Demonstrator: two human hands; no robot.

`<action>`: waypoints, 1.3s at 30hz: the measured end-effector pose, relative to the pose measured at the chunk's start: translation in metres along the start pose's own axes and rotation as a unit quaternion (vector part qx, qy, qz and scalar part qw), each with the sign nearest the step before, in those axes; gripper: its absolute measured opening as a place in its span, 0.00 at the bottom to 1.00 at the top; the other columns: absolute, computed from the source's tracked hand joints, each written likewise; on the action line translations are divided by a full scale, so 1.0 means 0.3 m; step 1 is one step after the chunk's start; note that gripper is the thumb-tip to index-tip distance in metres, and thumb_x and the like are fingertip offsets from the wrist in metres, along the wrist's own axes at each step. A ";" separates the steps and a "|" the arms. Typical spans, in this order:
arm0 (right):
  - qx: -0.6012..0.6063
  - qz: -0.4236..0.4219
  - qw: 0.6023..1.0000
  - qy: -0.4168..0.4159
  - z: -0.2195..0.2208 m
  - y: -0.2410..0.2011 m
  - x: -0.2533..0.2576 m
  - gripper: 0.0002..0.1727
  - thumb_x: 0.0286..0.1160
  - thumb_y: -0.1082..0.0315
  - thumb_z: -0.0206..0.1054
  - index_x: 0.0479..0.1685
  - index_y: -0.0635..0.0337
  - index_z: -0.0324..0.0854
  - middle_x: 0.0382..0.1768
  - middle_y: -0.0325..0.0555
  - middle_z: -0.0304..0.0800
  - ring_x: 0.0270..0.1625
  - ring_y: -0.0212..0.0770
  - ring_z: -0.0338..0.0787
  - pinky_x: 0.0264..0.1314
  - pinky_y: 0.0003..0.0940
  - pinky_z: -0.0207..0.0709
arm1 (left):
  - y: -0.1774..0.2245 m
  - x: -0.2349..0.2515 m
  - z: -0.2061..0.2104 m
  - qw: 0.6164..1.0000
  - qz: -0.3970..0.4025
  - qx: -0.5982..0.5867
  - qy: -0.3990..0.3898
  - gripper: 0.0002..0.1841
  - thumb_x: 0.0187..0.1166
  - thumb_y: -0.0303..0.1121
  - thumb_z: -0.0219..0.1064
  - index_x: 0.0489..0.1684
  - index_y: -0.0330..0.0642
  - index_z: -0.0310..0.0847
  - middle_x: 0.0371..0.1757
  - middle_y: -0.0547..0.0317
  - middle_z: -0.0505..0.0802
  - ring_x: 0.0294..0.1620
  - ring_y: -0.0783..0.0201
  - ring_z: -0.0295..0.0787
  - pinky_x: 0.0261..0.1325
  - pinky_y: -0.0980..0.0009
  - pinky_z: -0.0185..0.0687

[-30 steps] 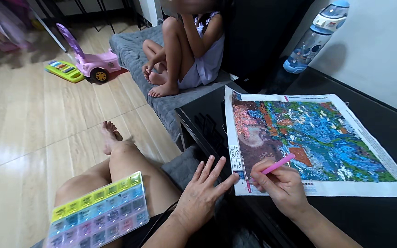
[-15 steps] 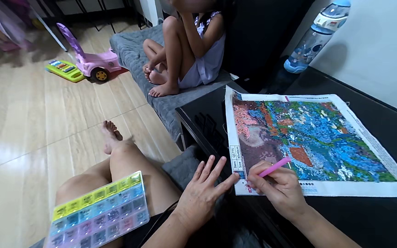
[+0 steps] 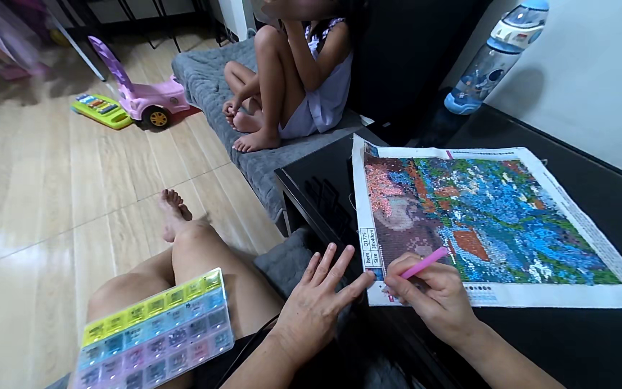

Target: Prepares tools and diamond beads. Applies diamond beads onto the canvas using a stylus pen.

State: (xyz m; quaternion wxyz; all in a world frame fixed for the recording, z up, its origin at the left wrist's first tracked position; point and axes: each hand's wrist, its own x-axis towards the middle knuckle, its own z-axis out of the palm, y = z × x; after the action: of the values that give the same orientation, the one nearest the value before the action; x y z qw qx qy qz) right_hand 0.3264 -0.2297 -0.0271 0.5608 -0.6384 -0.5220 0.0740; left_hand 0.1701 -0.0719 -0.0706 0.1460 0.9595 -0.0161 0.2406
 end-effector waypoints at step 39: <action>-0.025 0.035 0.997 0.059 -0.027 0.017 0.012 0.10 0.81 0.57 0.67 0.33 0.48 0.86 0.31 0.27 0.88 0.26 0.18 0.85 0.28 0.13 0.83 | -0.001 -0.002 0.003 1.000 0.001 -0.006 0.001 0.48 0.49 0.16 0.70 0.80 0.66 0.77 0.85 0.43 0.75 0.87 0.37 0.67 0.79 0.43 0.72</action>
State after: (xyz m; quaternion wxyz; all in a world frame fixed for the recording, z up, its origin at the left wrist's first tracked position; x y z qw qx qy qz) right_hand 0.3365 -0.2315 -0.0264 0.5719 -0.6733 -0.4666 0.0428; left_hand 0.1700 -0.0720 -0.0715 0.1519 0.9582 -0.0187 0.2416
